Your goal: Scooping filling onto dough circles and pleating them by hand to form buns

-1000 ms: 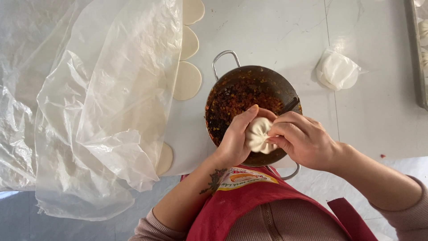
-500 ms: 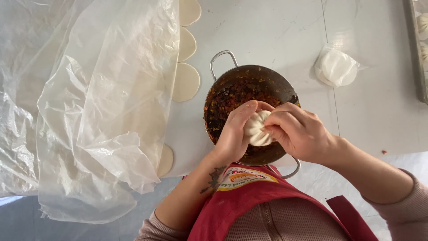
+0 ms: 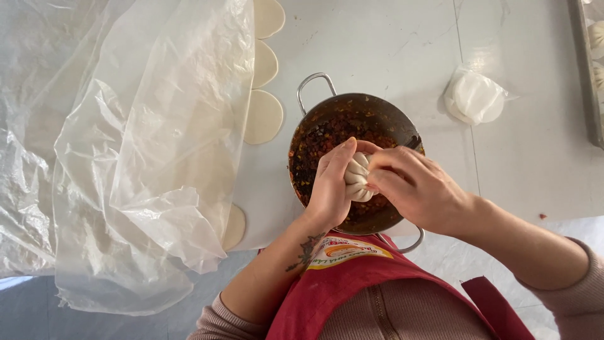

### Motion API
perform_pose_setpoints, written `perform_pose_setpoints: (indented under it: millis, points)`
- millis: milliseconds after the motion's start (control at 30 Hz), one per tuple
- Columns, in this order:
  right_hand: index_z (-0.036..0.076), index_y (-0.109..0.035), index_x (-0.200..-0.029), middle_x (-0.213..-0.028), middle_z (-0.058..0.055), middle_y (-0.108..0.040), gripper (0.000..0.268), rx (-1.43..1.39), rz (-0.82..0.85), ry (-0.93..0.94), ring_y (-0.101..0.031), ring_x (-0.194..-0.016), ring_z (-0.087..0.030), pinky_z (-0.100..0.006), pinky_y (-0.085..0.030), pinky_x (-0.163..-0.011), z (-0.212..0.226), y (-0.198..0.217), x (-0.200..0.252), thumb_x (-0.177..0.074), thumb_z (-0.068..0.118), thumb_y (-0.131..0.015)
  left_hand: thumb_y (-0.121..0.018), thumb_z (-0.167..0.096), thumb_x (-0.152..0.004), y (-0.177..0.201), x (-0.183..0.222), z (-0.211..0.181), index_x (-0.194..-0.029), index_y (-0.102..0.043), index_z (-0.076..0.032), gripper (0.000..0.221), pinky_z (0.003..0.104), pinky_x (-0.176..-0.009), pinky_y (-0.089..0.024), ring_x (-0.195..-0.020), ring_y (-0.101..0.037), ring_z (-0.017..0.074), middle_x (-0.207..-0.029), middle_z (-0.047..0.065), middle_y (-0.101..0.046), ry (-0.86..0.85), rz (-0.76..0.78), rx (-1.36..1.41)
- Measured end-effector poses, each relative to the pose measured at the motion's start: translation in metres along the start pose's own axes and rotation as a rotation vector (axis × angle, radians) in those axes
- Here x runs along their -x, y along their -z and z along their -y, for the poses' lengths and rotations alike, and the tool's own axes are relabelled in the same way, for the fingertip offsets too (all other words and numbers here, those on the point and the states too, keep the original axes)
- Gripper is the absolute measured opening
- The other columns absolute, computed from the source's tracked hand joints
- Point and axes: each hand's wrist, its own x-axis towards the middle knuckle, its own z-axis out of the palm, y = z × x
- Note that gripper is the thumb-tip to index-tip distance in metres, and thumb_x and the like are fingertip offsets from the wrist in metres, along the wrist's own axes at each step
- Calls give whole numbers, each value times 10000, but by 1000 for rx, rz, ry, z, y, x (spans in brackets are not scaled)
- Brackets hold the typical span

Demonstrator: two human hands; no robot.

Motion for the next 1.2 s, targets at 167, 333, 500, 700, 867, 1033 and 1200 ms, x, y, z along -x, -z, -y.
perform_pose_setpoints:
  millis: [167, 333, 500, 700, 867, 1033, 1200]
  points:
    - [47, -702, -1032, -984, -83, -665, 73, -127, -27, -36, -712, -820, -252, -377, -609, -703, -11, 0, 1, -969, 78, -680, -417, -308, -1129, 7, -3, 4, -1111, -679, 70, 460, 434, -515, -637, -599, -672, 230, -670, 136, -599, -17, 7, -113]
    - [-13, -683, -1041, -920, -152, -655, 200, -382, 107, -3, -710, -780, -288, -402, -621, -684, 2, 19, -20, -922, 134, -747, -436, -348, -1109, 5, 8, -13, -1065, -702, 59, 488, 433, -641, -622, -679, -680, 252, -721, 144, -661, 148, 29, -160]
    - [36, -694, -967, -900, -85, -641, 57, -158, -4, 4, -703, -741, -273, -402, -605, -637, -8, 6, 1, -961, 92, -688, -413, -344, -1128, 12, -3, 8, -1105, -720, 26, 482, 428, -716, -620, -726, -695, 283, -798, 212, -700, 165, 4, 85]
    - [33, -662, -946, -939, -98, -621, 76, -75, 47, 125, -699, -777, -304, -434, -622, -709, -10, -2, 4, -991, 94, -652, -360, -513, -1139, 9, 8, -7, -1171, -671, 68, 660, 538, -517, -644, -691, -739, 314, -807, 230, -705, 287, 71, -11]
    - [42, -671, -982, -903, -62, -631, 84, -107, -44, -51, -698, -742, -236, -390, -620, -691, -11, 1, -6, -985, 126, -667, -376, -429, -1139, 6, -2, 1, -1201, -683, 11, 540, 472, -655, -677, -785, -756, 266, -899, 202, -741, 171, -3, 82]
    - [16, -669, -999, -852, -120, -634, 154, -350, 37, -122, -684, -695, -269, -368, -584, -616, -3, 15, -18, -943, 137, -746, -334, -572, -1122, 15, -3, -3, -1148, -614, 5, 642, 461, -429, -636, -620, -722, 406, -848, 281, -688, 324, 23, 35]
    - [54, -645, -962, -861, -74, -574, 92, -48, -26, -62, -631, -658, -271, -377, -568, -587, -11, 0, 0, -993, 138, -666, -410, -507, -1106, 18, -15, 24, -1125, -677, 1, 574, 433, -490, -625, -641, -726, 374, -820, 248, -698, 303, -60, 216]
